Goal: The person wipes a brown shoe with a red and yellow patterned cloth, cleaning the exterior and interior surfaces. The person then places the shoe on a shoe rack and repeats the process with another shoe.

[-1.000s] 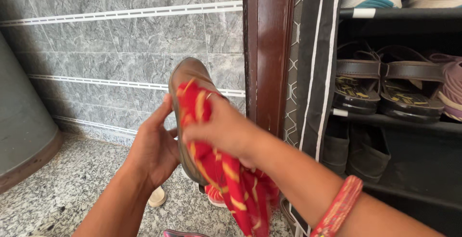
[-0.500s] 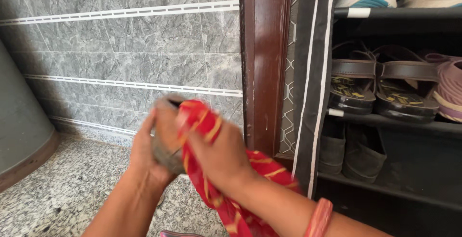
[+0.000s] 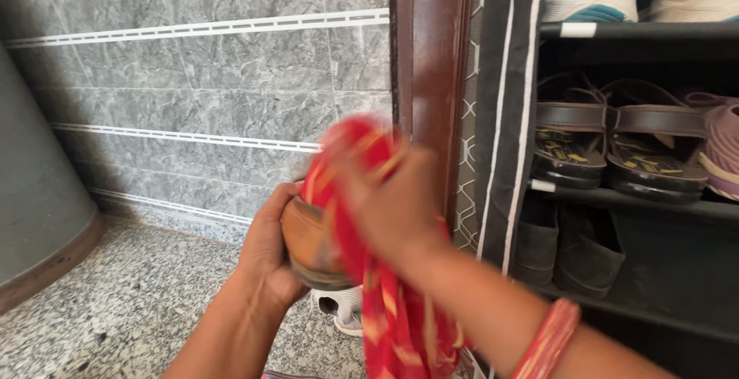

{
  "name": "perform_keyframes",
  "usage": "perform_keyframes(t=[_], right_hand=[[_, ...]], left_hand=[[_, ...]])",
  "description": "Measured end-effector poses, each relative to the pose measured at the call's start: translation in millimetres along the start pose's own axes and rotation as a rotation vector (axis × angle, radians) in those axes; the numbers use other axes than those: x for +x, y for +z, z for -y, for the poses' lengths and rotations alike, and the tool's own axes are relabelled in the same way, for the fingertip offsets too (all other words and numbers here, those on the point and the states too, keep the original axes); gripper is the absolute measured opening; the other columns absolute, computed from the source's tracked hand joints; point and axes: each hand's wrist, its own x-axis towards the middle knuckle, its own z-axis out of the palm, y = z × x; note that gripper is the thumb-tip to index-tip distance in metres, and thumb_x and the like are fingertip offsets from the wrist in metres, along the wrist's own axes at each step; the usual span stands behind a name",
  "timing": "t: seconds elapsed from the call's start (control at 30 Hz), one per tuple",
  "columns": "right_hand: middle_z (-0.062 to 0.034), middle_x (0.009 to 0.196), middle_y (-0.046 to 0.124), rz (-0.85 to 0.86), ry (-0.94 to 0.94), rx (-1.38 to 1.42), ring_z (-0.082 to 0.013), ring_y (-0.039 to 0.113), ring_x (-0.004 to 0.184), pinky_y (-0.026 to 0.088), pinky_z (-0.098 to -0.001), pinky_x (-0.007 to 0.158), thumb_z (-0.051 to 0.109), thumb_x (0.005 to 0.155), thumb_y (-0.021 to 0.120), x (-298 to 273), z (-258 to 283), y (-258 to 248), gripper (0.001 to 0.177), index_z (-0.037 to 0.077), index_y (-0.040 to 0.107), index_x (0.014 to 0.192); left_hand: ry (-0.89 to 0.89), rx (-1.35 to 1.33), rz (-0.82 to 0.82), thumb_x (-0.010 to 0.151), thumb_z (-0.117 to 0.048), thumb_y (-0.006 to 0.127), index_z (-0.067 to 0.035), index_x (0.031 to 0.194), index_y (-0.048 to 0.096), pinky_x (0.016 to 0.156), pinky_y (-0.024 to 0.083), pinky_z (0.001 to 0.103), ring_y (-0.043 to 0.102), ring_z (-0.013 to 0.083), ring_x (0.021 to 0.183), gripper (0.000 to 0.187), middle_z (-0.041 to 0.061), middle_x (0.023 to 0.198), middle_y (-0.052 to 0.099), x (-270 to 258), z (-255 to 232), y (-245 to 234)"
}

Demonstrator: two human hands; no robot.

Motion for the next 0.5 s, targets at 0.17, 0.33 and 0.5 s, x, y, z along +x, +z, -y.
perform_keyframes(t=[0.17, 0.33, 0.5], right_hand=[[-0.0191, 0.088, 0.077, -0.023, 0.252, -0.585, -0.0341, 0.075, 0.086, 0.058, -0.0444, 0.074, 0.054, 0.090, 0.070, 49, -48, -61, 0.050, 0.006, 0.077, 0.098], [-0.0273, 0.121, 0.065, 0.407, 0.640, -0.674, -0.0419, 0.066, 0.114, 0.055, -0.0505, 0.099, 0.030, 0.080, 0.077, 41, -104, -71, 0.057, 0.005, 0.059, 0.127], [-0.0203, 0.115, 0.070, -0.074, 0.738, 0.388, -0.0386, 0.073, 0.105, 0.061, -0.0588, 0.091, 0.014, 0.091, 0.062, 75, -68, -48, 0.033, 0.001, 0.061, 0.121]], left_hand=[[0.138, 0.172, -0.410, 0.078, -0.020, 0.064, -0.003, 0.129, 0.054, 0.100, 0.056, 0.055, 0.068, 0.0384, 0.109, 0.054, 0.019, 0.116, 0.065, -6, -16, -12], [0.123, 0.200, -0.508, 0.077, -0.019, 0.066, -0.006, 0.122, 0.055, 0.096, 0.058, 0.055, 0.066, 0.0359, 0.102, 0.048, 0.017, 0.109, 0.063, -5, -15, -25], [0.053, 0.276, -0.503, 0.077, -0.019, 0.065, -0.007, 0.115, 0.056, 0.089, 0.060, 0.056, 0.068, 0.0365, 0.095, 0.041, 0.018, 0.105, 0.064, 3, -2, -30]])
